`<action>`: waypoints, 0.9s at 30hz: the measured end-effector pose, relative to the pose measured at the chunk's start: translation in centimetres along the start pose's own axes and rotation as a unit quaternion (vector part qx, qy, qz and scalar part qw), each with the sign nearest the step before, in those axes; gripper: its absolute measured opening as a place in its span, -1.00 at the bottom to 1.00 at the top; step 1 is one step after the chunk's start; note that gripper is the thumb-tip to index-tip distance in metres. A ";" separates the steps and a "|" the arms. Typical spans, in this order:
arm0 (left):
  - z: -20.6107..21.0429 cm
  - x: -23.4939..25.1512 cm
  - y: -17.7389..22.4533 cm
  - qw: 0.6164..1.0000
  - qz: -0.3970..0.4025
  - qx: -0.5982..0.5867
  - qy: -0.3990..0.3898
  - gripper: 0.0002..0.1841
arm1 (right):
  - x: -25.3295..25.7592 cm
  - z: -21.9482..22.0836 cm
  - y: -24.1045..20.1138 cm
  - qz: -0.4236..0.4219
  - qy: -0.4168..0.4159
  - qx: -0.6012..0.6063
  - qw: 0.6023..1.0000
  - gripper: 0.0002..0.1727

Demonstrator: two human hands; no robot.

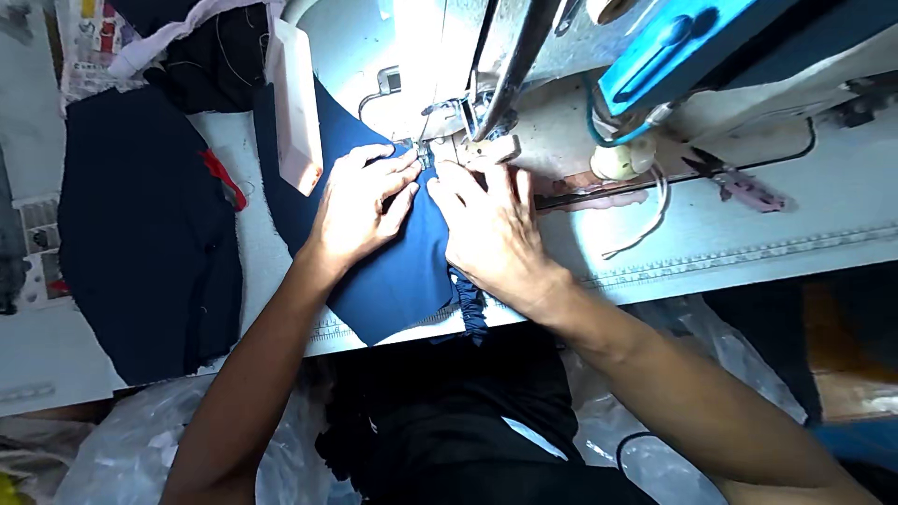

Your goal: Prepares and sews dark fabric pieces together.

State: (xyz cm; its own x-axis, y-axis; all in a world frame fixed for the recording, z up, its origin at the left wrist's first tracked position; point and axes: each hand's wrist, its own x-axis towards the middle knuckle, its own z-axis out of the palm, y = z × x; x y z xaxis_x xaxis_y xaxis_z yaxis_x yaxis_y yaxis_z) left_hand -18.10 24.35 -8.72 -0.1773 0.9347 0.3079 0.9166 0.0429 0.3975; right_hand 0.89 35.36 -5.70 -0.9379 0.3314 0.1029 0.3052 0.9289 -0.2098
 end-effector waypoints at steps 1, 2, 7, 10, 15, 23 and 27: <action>0.0 0.0 0.0 1.000 -0.001 0.005 -0.004 -0.63 | 0.0 0.0 0.0 0.003 0.002 0.002 1.000 -0.43; -0.1 0.0 -0.1 1.000 -0.003 0.009 -0.008 -0.63 | 0.0 0.2 0.1 0.004 0.006 0.005 1.000 -0.43; -0.5 0.0 0.2 1.000 -0.008 0.012 -0.025 -0.58 | -1.0 0.0 0.0 0.022 0.028 0.050 0.998 -0.38; -2.0 -1.6 4.1 0.998 -0.051 -0.044 -0.021 -0.51 | -2.8 -0.7 -0.4 0.067 0.018 0.102 0.992 -0.21; -0.1 -4.7 6.7 0.996 -0.048 -0.070 0.000 -0.71 | -4.0 -1.0 -0.3 0.093 0.022 0.195 0.976 -0.37; -1.8 -4.1 7.2 0.992 -0.087 -0.094 0.011 -0.68 | -2.9 -3.2 1.4 0.149 -0.072 0.326 0.931 -0.56; -0.6 -4.4 7.5 0.998 -0.059 -0.027 0.008 -0.80 | -2.9 -2.7 1.7 0.080 -0.012 0.211 0.974 -0.68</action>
State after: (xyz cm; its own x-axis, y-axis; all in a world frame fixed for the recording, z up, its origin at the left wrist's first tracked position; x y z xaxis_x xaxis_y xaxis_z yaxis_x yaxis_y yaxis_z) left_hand -10.71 20.38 -6.59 -0.2901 0.9180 0.2702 0.8684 0.1339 0.4774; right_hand 4.61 36.42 -3.70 -0.8894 0.4568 0.0145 0.3567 0.7136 -0.6030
